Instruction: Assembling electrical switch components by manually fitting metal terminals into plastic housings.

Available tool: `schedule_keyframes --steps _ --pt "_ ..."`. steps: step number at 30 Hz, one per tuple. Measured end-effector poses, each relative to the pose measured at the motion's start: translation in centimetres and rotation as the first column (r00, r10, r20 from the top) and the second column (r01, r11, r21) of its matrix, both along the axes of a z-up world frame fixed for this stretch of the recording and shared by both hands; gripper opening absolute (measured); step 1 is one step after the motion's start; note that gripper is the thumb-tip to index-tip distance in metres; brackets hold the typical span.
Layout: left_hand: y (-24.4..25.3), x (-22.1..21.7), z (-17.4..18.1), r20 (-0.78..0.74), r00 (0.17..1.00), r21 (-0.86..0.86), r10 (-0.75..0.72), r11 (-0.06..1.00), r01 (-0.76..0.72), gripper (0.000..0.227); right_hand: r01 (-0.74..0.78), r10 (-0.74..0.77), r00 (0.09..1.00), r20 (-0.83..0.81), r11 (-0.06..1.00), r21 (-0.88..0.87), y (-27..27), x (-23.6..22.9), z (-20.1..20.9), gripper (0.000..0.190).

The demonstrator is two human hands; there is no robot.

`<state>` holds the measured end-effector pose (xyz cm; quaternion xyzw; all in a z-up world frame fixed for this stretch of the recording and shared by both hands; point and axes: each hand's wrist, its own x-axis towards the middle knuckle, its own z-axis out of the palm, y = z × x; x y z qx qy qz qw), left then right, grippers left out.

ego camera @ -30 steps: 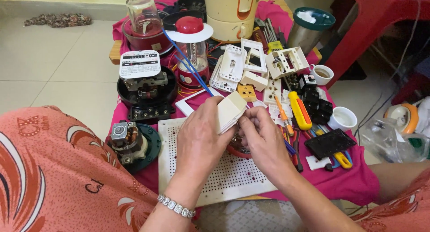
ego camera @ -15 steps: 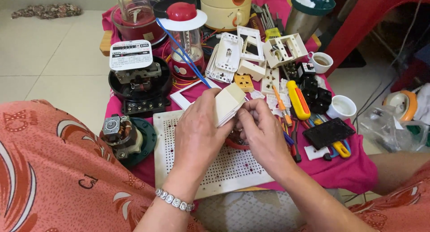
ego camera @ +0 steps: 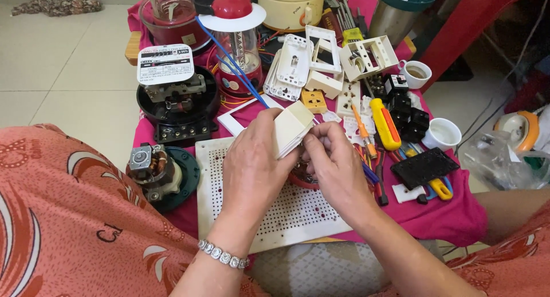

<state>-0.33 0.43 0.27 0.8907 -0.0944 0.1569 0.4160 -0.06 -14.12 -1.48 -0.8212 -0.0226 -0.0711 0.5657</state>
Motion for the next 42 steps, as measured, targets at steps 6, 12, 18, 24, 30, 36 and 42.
schedule_keyframes --steps 6,12,18,24,30,36,42 --pt "0.1 0.0 -0.1 0.002 1.000 0.005 0.000 1.000 0.000 0.057 -0.002 0.002 1.000 0.005 1.000 -0.007 0.0 0.0 0.1 0.023" --pt "0.1 0.0 -0.2 -0.003 1.000 0.008 -0.002 1.000 0.002 0.058 -0.002 0.002 1.000 0.003 1.000 -0.005 -0.1 0.0 0.0 0.023" --pt "0.1 0.0 -0.1 -0.003 1.000 0.007 -0.008 1.000 0.008 0.057 0.001 -0.001 1.000 0.003 1.000 -0.012 0.0 -0.2 0.3 0.023" --pt "0.2 -0.3 0.4 0.007 1.000 -0.002 -0.004 1.000 0.004 0.058 0.000 0.000 1.000 0.007 1.000 -0.005 0.1 -0.2 0.2 0.022" --pt "0.3 -0.3 0.4 0.024 1.000 0.000 0.005 1.000 -0.005 0.055 -0.015 0.015 1.000 0.019 1.000 -0.003 0.2 0.3 -0.1 0.022" --pt "0.2 -0.3 0.6 0.021 1.000 -0.001 0.001 1.000 -0.001 0.055 0.020 -0.020 1.000 0.013 1.000 -0.016 0.2 -0.1 0.5 0.022" --pt "0.1 -0.6 1.1 0.042 0.999 0.026 -0.004 1.000 0.003 0.056 0.018 -0.019 1.000 -0.024 0.999 -0.049 0.2 0.1 0.6 0.026"
